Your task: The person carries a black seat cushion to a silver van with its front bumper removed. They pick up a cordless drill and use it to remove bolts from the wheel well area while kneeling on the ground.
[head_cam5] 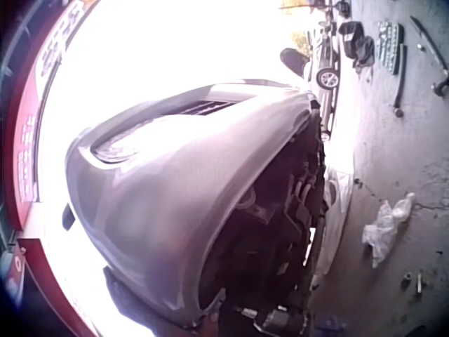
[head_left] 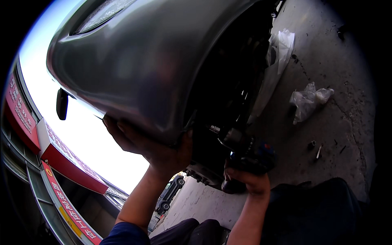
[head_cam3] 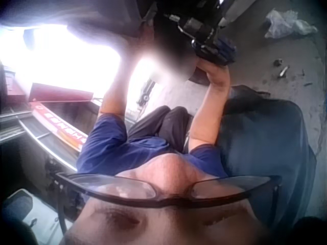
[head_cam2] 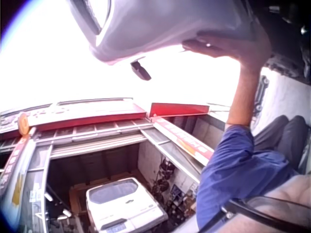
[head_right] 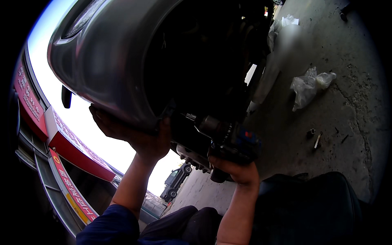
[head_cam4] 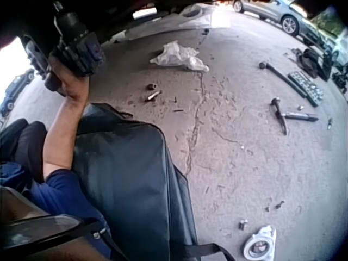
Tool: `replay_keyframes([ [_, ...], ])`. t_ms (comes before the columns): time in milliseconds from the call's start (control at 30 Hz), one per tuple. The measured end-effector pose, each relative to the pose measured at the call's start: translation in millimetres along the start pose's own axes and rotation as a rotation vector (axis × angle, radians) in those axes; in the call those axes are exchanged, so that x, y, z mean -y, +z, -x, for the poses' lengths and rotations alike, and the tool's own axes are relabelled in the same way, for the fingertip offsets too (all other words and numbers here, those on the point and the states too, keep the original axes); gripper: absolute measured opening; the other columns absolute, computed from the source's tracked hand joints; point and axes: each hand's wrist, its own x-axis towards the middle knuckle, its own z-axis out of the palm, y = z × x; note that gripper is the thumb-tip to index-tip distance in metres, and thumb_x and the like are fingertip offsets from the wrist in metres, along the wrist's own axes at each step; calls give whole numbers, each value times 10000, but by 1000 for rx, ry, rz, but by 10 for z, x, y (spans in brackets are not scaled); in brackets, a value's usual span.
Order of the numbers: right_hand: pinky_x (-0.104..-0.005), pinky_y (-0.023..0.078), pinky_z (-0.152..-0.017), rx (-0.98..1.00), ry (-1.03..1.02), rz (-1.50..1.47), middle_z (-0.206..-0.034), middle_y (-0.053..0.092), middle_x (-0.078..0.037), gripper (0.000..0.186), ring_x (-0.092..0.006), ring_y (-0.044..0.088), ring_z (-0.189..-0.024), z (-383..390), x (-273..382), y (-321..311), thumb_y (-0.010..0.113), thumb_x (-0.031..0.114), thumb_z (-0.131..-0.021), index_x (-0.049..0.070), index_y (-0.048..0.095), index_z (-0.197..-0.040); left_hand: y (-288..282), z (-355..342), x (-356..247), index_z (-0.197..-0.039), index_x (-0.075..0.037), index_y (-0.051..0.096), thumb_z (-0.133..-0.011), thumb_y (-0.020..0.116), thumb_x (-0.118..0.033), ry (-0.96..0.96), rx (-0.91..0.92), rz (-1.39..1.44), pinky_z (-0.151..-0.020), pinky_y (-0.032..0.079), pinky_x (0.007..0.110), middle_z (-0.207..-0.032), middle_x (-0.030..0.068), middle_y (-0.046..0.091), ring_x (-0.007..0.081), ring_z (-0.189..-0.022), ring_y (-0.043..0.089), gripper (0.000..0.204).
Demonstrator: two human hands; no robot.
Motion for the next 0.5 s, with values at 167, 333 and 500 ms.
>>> replay_keyframes([
  [167, -356, 562, -686, -12, -13, -11, -882, 718, -54, 427, -175, 692, -761, 14, -9, 72, 858, -4, -764, 67, 710, -1158, 15, 17, -6, -1623, 68, -66, -826, 768, -559, -12, 2, 1, -1196, 132, 692, -1613, 424, -28, 606, -1506, 44, 1313],
  [333, -353, 561, -678, 11, -6, -34, -877, 721, -49, 463, -170, 691, -759, -18, -44, 40, 871, 5, -760, 70, 705, -1187, 5, 8, -9, -1625, 67, -61, -830, 757, -577, -12, 3, -7, -1196, 132, 695, -1616, 422, -29, 603, -1508, 44, 1310],
  [500, -350, 557, -662, 26, -48, -41, -858, 717, -45, 490, -166, 690, -741, -40, -93, 66, 871, 14, -767, 72, 694, -1221, 5, 19, -6, -1627, 67, -44, -840, 748, -584, -19, -1, 6, -1203, 131, 689, -1622, 410, -26, 594, -1514, 45, 1293],
])
